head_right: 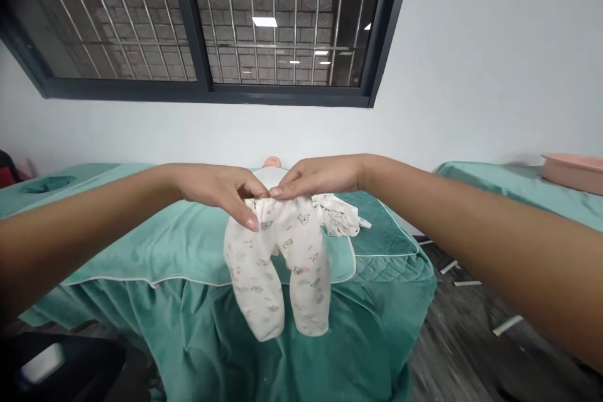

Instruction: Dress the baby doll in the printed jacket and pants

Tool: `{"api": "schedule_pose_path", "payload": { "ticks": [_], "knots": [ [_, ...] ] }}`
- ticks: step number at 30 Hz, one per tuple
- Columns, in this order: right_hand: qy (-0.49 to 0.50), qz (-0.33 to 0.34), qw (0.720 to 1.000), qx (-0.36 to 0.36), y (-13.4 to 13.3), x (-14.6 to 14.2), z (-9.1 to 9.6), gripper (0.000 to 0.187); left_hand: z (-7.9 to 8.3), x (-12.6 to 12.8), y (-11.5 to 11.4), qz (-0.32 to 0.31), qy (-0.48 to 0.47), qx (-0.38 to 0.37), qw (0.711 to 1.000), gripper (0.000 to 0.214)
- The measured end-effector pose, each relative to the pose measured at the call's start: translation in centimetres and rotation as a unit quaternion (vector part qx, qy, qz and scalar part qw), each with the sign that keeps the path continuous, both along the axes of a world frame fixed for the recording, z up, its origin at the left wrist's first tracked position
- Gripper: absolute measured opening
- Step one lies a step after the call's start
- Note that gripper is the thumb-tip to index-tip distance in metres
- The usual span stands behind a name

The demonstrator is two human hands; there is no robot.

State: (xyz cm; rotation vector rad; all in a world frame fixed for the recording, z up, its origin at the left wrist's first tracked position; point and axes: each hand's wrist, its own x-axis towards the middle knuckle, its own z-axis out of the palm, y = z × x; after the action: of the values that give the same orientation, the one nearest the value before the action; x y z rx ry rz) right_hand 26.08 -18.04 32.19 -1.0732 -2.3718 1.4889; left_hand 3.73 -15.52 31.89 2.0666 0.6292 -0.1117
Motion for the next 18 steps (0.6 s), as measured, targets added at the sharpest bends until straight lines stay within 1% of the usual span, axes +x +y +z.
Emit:
{"api": "schedule_pose_path", "payload": {
  "ticks": [2, 5, 7, 8, 10, 11, 13, 14, 16, 18],
  "knots": [
    [0.015, -0.022, 1.000, 0.017, 0.2, 0.1, -1.3, 0.029, -1.3, 0.3, 0.6, 0.006, -0.023, -0.018, 1.000, 0.024],
    [0.035, -0.070, 0.995, 0.069, 0.5, 0.1, -2.8, 0.026, -3.2, 0.6, 1.5, 0.035, -0.070, -0.038, 0.996, 0.032],
    [0.024, -0.079, 0.992, 0.099, 0.5, 0.3, -3.5, 0.027, -4.0, 0.5, 2.2, 0.042, -0.055, -0.028, 0.997, 0.031],
    [0.011, -0.072, 0.990, 0.117, 0.6, 0.5, -3.8, 0.026, -4.3, 0.2, 2.7, 0.039, -0.033, -0.010, 0.999, 0.030],
    [-0.028, -0.044, 0.986, 0.156, 0.8, 1.3, -4.4, 0.024, -4.9, -0.7, 3.9, 0.029, 0.015, 0.059, 0.998, 0.030],
    [-0.050, -0.035, 0.983, 0.173, 1.0, 1.9, -4.9, 0.022, -5.2, -1.2, 4.5, 0.030, 0.034, 0.102, 0.994, 0.031],
    [-0.097, -0.043, 0.977, 0.184, 1.6, 3.0, -5.9, 0.019, -5.8, -2.4, 5.9, 0.053, 0.055, 0.187, 0.979, 0.035],
    [-0.118, -0.055, 0.976, 0.175, 2.0, 3.5, -6.4, 0.019, -6.0, -2.9, 6.6, 0.069, 0.061, 0.219, 0.971, 0.038],
    [-0.129, -0.071, 0.979, 0.142, 3.0, 3.7, -7.1, 0.025, -6.1, -3.6, 7.7, 0.097, 0.072, 0.253, 0.960, 0.043],
    [-0.078, -0.059, 0.990, 0.105, 4.4, 2.7, -7.4, 0.029, -5.7, -3.9, 8.5, 0.129, 0.080, 0.288, 0.945, 0.045]
  ]
}}
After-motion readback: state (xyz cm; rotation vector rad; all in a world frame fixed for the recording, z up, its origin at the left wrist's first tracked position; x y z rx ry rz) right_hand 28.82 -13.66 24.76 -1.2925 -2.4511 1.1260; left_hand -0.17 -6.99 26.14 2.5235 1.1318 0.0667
